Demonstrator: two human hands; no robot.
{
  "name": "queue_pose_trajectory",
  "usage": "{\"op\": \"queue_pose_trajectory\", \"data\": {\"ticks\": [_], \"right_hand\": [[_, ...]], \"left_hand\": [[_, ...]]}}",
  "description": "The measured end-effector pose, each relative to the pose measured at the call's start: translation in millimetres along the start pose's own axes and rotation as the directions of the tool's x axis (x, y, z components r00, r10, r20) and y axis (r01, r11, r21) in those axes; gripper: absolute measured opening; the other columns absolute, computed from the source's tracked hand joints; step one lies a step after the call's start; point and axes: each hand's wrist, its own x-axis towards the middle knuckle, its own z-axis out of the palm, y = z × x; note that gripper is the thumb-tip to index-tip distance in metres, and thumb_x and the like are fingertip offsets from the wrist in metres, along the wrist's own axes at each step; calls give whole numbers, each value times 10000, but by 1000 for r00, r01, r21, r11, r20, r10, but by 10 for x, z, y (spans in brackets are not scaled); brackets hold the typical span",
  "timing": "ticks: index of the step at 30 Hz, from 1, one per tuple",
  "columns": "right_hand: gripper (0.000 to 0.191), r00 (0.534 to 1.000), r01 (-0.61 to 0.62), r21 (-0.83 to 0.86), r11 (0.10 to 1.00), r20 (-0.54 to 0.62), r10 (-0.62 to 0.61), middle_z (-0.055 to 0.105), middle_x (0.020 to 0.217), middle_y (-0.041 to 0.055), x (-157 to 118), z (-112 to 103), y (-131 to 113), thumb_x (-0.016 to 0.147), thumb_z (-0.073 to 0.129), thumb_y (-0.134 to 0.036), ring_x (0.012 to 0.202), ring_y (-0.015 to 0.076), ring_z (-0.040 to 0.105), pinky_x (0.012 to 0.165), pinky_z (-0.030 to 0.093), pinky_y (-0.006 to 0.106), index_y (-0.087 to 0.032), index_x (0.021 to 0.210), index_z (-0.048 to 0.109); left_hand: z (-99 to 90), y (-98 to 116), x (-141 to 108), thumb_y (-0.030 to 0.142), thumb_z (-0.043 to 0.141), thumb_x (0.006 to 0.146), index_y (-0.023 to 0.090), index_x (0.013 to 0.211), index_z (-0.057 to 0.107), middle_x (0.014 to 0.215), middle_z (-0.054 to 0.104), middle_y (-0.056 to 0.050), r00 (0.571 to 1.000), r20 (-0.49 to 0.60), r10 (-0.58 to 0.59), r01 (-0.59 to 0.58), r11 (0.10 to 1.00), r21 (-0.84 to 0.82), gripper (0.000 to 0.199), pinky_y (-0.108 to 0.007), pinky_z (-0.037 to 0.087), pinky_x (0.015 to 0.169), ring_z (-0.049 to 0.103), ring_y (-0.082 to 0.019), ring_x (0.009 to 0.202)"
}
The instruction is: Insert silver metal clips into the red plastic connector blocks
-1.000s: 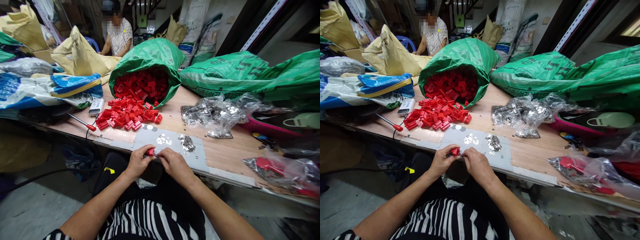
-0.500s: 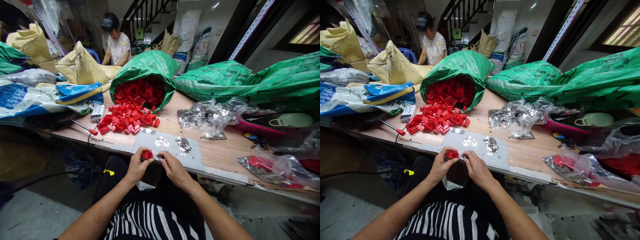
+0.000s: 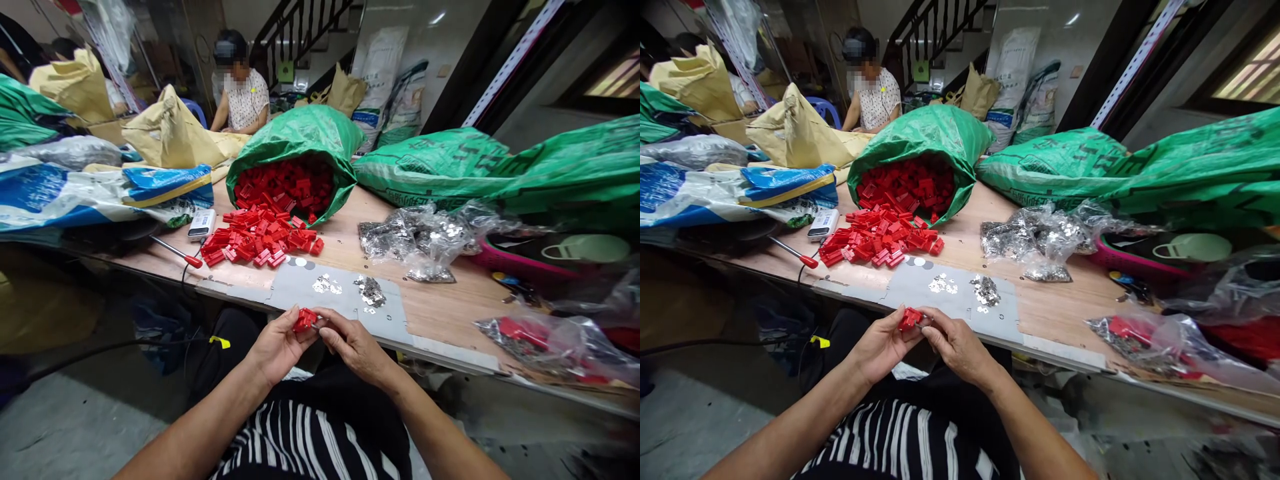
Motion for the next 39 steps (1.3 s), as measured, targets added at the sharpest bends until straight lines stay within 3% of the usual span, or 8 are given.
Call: {"op": "queue_pose_trajectory", "data": {"ticks": [7, 14, 17, 22, 30, 39], "right_hand": [[346, 1000, -2, 100, 995, 5, 1, 482, 634, -34, 24, -28, -42, 967, 386, -402, 570, 99, 454, 559, 374, 221, -189, 1188, 547], [340, 1000, -19, 105, 994, 25, 17, 503, 679, -32, 18, -22, -48, 950, 437, -392, 589, 96, 439, 557, 355, 217, -212, 1232, 500], [339, 999, -37, 197, 980, 9, 36, 442, 626, -42, 41, 8, -36, 952, 419, -418, 558, 92, 394, 522, 323, 215, -186, 1165, 545], [413, 996, -58, 353, 934, -39, 77, 370, 581, -50, 92, 34, 50, 947, 387, -479, 504, 81, 319, 472, 270, 222, -141, 1041, 603], [410, 993, -80, 268, 960, 108, 52, 505, 735, -16, 100, 36, 42, 941, 431, -440, 581, 90, 414, 536, 347, 220, -202, 1274, 464], [398, 996, -92, 298, 950, 45, 83, 400, 606, -46, 144, 81, 96, 938, 415, -479, 536, 84, 347, 497, 284, 220, -159, 1100, 588]], "left_hand": [[48, -34, -28, 188, 472, 922, 58, 814, 629, 775, 723, -106, 998, -19, -57, 56, 995, -82, 231, -350, 535, 874, 710, -184, 742], [37, -39, -25, 216, 467, 926, 47, 842, 637, 824, 733, -132, 998, -24, -61, 59, 995, -78, 253, -339, 545, 849, 715, -214, 814], [25, -52, -31, 192, 475, 920, 55, 815, 639, 795, 732, -117, 999, -6, -37, 36, 995, -90, 238, -333, 542, 855, 716, -192, 762], [-16, -67, -19, 187, 461, 925, 59, 805, 643, 848, 734, -134, 999, 11, -39, 40, 994, -104, 253, -360, 508, 934, 715, -211, 841], [-84, -42, 19, 216, 477, 921, 64, 858, 635, 849, 730, -131, 996, -81, -34, 27, 996, -85, 229, -345, 543, 843, 712, -220, 833], [-100, -91, 4, 184, 473, 921, 69, 843, 632, 836, 728, -112, 998, -69, -5, -3, 993, -119, 212, -379, 503, 935, 710, -187, 789]]}}
